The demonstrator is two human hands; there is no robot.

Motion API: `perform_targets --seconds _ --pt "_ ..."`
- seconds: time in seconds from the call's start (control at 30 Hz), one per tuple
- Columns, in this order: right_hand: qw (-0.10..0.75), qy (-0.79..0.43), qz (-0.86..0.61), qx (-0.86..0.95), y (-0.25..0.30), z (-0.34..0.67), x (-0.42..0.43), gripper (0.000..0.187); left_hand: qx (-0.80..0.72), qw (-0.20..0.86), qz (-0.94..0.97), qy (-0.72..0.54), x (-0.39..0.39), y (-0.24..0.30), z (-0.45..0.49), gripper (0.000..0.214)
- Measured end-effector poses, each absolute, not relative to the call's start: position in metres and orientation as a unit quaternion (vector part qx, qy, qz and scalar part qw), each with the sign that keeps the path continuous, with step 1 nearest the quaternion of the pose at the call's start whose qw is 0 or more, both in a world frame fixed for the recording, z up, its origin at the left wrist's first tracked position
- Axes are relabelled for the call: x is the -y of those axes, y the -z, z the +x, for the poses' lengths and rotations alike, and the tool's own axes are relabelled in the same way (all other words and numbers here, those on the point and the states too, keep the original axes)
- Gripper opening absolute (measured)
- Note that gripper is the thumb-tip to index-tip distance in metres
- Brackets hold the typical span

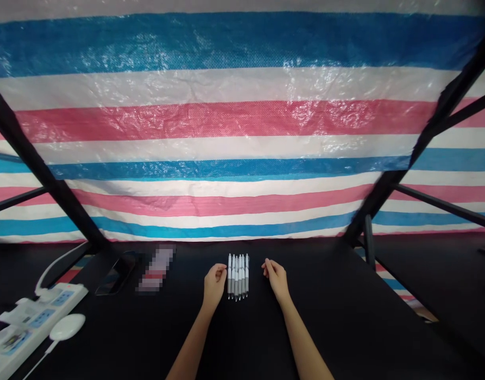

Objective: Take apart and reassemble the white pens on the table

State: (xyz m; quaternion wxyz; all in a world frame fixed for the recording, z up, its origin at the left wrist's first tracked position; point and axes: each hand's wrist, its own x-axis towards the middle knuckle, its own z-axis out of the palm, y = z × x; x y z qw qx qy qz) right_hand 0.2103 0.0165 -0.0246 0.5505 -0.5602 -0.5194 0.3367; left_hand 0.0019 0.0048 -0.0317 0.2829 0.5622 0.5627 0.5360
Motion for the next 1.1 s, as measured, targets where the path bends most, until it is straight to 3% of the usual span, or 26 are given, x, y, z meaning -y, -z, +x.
perform_targets --seconds 1.1 --pt "0.555 -0.335 -0.554 0.522 0.0291 0.2111 -0.0167 0.052 -0.57 0.295 0.555 -0.529 -0.0034 0.0287 0.0014 0.018"
